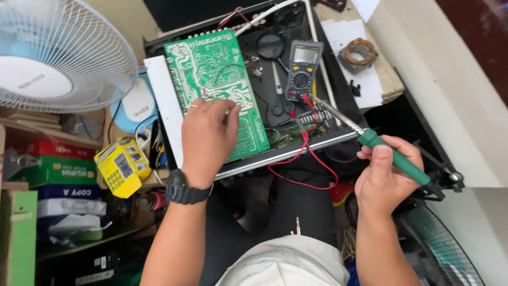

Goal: Desoldering electronic components from a circuit board using a soldering iron and a manual desoldering pump.

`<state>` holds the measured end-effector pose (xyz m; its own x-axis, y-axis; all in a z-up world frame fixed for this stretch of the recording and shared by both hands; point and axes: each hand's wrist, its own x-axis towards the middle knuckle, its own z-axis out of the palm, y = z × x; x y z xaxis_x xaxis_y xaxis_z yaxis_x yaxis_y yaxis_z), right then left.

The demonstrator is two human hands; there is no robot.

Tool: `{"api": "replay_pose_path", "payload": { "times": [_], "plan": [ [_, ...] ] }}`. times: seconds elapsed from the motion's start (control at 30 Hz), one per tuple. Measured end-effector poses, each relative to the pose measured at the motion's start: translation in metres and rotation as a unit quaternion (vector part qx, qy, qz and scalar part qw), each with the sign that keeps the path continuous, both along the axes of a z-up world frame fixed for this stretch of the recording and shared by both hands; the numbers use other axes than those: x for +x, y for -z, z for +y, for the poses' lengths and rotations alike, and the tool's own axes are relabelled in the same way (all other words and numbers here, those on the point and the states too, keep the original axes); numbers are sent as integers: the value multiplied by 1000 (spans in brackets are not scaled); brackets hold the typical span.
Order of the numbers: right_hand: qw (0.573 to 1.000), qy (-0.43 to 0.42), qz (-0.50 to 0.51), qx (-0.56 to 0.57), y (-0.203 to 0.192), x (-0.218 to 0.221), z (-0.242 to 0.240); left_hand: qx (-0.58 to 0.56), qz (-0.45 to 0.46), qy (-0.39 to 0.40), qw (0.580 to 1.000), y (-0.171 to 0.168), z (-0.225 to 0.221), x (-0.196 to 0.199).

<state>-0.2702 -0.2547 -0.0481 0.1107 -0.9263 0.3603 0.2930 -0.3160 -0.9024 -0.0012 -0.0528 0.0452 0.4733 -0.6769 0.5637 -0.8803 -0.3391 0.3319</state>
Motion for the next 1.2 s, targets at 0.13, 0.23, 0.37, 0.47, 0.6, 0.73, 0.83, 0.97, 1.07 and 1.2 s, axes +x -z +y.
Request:
{"api": "replay_pose_path", "payload": {
  "times": [0.13, 0.23, 0.37, 0.47, 0.6, 0.73, 0.83, 0.97, 1.07, 1.2],
  "plan": [
    [1000, -16, -2, -3, 4, 9, 4, -5, -6, -41, 999, 8, 21, 4],
    [1000, -19, -7, 0, 1, 14, 5, -22, -8, -34, 999, 11, 29, 4],
    [1000, -6, 5, -12, -1, 17, 5, -41, 7, -26, 999, 14, 35, 4],
    [999, 9, -3, -34, -3, 14, 0, -41, 9, -6, 999, 14, 29, 2],
    [996, 54, -25, -59, -13, 4, -6, -17, 2, 59, 998, 10, 6, -10],
    [993, 82, -67, -45, -2, -9, -16, 2, -24, 116, 993, 6, -31, -24],
    [991, 77, -105, -9, 14, -16, -26, 36, -53, 149, 987, 6, -62, -36],
    [988, 66, -140, -22, 35, -21, -36, 45, -107, 159, 980, 5, -101, -53],
    [989, 53, -140, -18, 34, -26, -38, 55, -115, 174, 976, 5, -118, -65],
    [989, 34, -141, -19, 39, -32, -43, 87, -121, 156, 976, 11, -119, -61]
  ]
}}
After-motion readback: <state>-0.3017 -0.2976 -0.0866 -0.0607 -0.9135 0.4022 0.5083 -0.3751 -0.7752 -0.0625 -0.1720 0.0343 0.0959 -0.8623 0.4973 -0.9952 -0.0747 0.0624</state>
